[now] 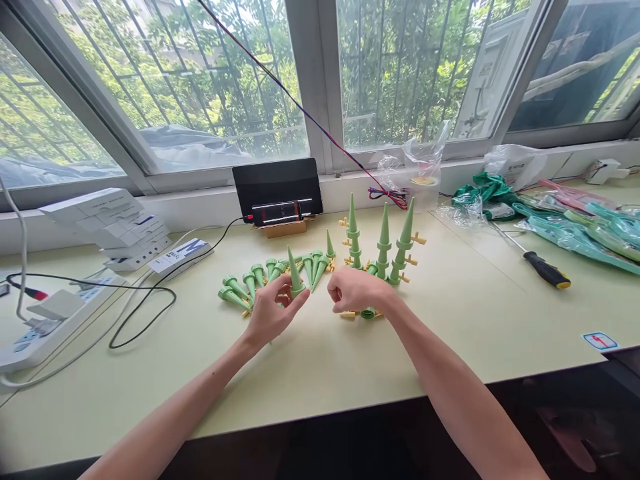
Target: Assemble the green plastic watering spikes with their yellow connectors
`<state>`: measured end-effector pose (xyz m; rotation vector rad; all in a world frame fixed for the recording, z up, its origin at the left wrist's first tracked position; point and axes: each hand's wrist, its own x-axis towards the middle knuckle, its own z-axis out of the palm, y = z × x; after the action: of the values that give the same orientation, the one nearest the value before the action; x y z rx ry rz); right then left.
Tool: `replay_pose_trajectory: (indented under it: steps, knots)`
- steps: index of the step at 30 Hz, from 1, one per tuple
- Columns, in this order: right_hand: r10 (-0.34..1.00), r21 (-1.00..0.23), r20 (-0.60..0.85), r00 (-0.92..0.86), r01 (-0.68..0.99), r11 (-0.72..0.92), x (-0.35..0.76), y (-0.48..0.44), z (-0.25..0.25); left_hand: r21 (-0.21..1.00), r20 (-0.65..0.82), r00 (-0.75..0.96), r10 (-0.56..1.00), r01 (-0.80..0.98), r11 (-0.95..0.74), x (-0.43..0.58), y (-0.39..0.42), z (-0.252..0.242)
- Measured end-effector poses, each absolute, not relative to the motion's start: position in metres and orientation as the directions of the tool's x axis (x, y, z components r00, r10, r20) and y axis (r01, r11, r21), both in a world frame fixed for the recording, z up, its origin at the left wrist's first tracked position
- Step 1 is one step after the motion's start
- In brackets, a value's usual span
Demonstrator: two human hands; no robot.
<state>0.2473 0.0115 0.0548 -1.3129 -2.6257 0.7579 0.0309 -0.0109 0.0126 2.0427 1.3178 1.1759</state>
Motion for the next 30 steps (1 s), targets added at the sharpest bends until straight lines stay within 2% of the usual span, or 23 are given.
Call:
replay_pose_trajectory:
  steps: [7, 16, 21, 26, 30]
  knots:
    - [0.751, -0.451, -0.247, -0.612, 0.759, 0.470, 0.251, 0.010, 0.058, 0.709, 0.426, 0.208, 0.880, 0.528, -0.468, 0.030, -0.011, 0.010]
    - [0.783, -0.464, -0.201, -0.588, 0.762, 0.453, 0.245, 0.007, 0.050, 0.694, 0.437, 0.214, 0.874, 0.538, -0.479, 0.030, -0.011, 0.010]
    - [0.752, -0.488, -0.125, -0.647, 0.700, 0.521, 0.237, 0.009, 0.044, 0.696, 0.426, 0.215, 0.879, 0.543, -0.470, 0.030, -0.010, 0.008]
    - [0.715, -0.493, 0.016, -0.699, 0.617, 0.613, 0.225, 0.009, 0.034, 0.706, 0.415, 0.208, 0.886, 0.541, -0.458, 0.031, -0.009, 0.010]
    - [0.756, -0.542, 0.174, -0.631, 0.580, 0.608, 0.213, 0.008, 0.030, 0.734, 0.416, 0.184, 0.891, 0.510, -0.448, 0.032, -0.010, 0.013]
